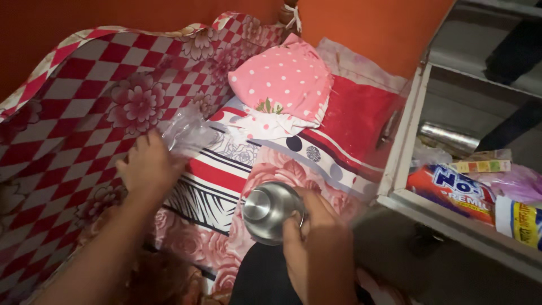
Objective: The person unpacks a metal cup from a plastic bag, places it in a metal storage box, then adds a small packet, a yellow tube, and two plastic bags containing food items into the box. The person arranges the items inside the box.
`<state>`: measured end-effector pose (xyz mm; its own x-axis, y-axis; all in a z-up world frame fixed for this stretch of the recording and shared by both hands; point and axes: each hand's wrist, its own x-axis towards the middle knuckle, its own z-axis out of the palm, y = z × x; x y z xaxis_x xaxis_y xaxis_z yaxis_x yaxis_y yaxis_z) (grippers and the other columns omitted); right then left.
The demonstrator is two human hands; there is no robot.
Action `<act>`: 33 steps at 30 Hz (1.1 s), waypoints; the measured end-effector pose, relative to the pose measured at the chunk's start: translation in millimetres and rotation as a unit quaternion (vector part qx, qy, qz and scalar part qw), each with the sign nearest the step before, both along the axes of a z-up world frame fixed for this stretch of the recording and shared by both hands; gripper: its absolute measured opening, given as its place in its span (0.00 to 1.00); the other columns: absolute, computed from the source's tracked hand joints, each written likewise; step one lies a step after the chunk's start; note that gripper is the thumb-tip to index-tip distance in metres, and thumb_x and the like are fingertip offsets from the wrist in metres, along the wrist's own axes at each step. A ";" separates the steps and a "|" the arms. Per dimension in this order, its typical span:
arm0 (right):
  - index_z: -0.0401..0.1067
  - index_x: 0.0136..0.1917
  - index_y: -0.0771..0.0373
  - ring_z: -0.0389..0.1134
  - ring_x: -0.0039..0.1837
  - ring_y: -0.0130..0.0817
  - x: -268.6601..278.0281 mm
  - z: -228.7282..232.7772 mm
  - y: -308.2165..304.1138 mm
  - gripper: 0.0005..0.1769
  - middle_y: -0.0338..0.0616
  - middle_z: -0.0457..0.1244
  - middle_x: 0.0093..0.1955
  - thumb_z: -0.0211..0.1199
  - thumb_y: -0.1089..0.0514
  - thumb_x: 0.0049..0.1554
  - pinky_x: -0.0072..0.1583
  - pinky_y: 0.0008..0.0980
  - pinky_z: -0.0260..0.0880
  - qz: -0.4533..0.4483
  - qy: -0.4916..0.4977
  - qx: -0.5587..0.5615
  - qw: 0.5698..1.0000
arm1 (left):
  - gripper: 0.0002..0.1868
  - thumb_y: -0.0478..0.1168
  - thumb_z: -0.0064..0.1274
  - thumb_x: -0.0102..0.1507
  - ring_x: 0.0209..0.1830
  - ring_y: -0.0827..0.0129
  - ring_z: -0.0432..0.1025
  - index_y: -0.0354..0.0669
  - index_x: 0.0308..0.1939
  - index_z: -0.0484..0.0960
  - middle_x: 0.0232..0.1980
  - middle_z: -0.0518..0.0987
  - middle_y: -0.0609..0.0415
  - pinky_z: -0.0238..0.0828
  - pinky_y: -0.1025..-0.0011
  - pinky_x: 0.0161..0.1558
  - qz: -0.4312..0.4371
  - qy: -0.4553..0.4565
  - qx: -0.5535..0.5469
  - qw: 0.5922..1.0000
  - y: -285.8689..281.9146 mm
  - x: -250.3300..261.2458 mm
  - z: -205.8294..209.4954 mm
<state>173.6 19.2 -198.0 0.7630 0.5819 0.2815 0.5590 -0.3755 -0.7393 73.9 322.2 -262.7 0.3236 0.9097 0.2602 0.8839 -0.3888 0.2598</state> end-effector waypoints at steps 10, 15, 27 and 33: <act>0.77 0.58 0.58 0.71 0.37 0.39 -12.5 -0.9 -29.7 0.20 0.52 0.69 0.39 0.61 0.65 0.52 0.41 0.36 0.70 -0.042 0.006 0.126 0.991 | 0.47 0.49 0.70 0.51 0.64 0.50 0.68 0.43 0.70 0.64 0.65 0.72 0.45 0.56 0.33 0.59 -0.109 -0.101 0.087 0.985 -75.3 -44.0 71.1; 0.73 0.65 0.66 0.76 0.57 0.38 -8.7 -19.7 -90.8 0.25 0.54 0.73 0.55 0.53 0.70 0.54 0.56 0.29 0.72 0.080 0.178 0.329 0.924 | 0.48 0.48 0.70 0.47 0.62 0.52 0.70 0.43 0.69 0.66 0.64 0.74 0.44 0.63 0.46 0.60 -0.229 -0.189 0.122 0.947 -122.4 -63.5 119.6; 0.68 0.63 0.69 0.71 0.38 0.42 0.8 129.9 -201.7 0.19 0.57 0.70 0.49 0.56 0.70 0.58 0.36 0.36 0.73 0.005 0.289 0.496 0.818 | 0.48 0.38 0.71 0.46 0.64 0.52 0.69 0.34 0.68 0.66 0.61 0.72 0.40 0.67 0.59 0.65 -0.465 -0.317 0.195 0.803 -232.0 -26.7 176.8; 0.69 0.64 0.64 0.74 0.41 0.34 -9.7 165.8 -221.2 0.23 0.49 0.71 0.51 0.48 0.72 0.56 0.38 0.31 0.77 -0.006 0.272 0.485 0.831 | 0.48 0.34 0.70 0.44 0.64 0.52 0.70 0.37 0.67 0.66 0.62 0.72 0.41 0.69 0.60 0.64 -0.513 -0.322 0.180 0.775 -278.4 -11.5 200.2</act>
<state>163.9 -202.0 -32.2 0.9351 0.2740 0.2246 0.0433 0.5407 -0.8401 62.3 43.8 -62.4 0.5255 0.0893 0.8461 -0.2076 -0.9510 0.2293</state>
